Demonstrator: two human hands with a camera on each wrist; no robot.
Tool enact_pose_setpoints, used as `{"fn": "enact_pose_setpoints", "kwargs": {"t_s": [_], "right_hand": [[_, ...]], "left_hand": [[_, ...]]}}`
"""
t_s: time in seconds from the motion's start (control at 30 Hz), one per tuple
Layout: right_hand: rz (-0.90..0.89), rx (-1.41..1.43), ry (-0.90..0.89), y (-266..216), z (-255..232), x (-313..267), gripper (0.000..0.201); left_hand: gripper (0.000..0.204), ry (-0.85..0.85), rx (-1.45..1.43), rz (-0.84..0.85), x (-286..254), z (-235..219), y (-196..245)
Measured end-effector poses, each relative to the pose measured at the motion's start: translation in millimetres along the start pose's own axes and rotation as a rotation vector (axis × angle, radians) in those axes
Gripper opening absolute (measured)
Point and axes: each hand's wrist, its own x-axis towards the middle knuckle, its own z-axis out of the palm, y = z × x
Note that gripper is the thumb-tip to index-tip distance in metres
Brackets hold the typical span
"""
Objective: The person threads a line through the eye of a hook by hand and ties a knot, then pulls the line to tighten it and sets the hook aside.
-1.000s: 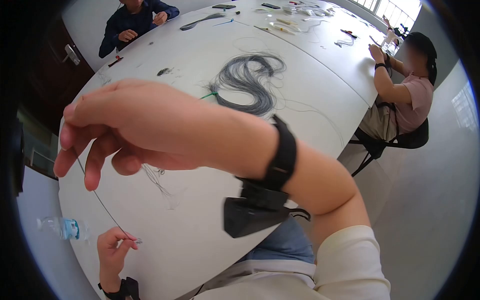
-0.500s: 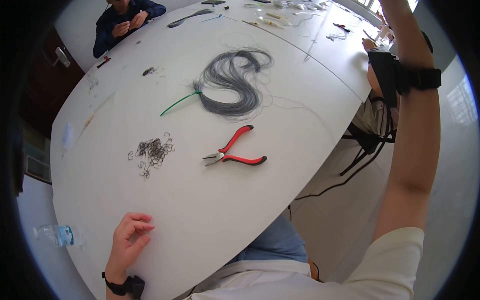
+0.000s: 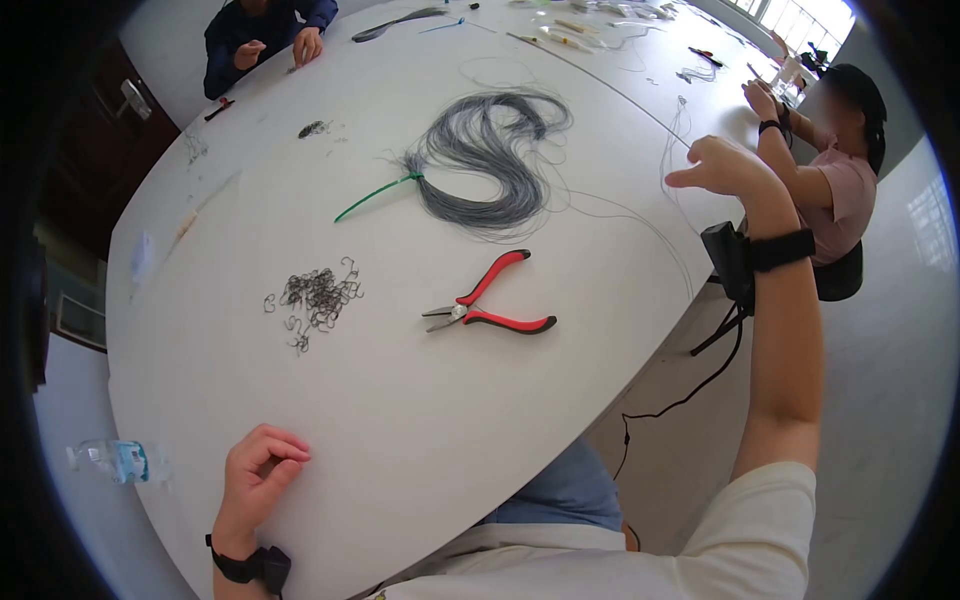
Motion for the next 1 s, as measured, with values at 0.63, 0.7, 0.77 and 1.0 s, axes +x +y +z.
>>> {"fn": "enact_pose_setpoints", "kwargs": {"t_s": [0.63, 0.7, 0.77, 1.0], "right_hand": [[-0.606, 0.222, 0.158, -229.3, 27.3, -8.4, 0.006], [-0.59, 0.316, 0.267, -226.2, 18.5, -14.3, 0.004], [-0.549, 0.354, 0.227, -227.2, 7.5, -22.0, 0.004], [-0.447, 0.653, -0.006, -227.5, 8.2, -25.8, 0.008]], "left_hand": [[0.006, 0.015, 0.025, 0.11, -0.6, -3.4, -10.7], [0.006, 0.015, -0.022, 0.148, 0.1, -1.9, -14.7], [0.006, 0.017, -0.024, 0.15, 0.0, -1.6, -16.5], [0.006, 0.015, 0.005, 0.154, 0.1, -2.7, -14.3]]}}
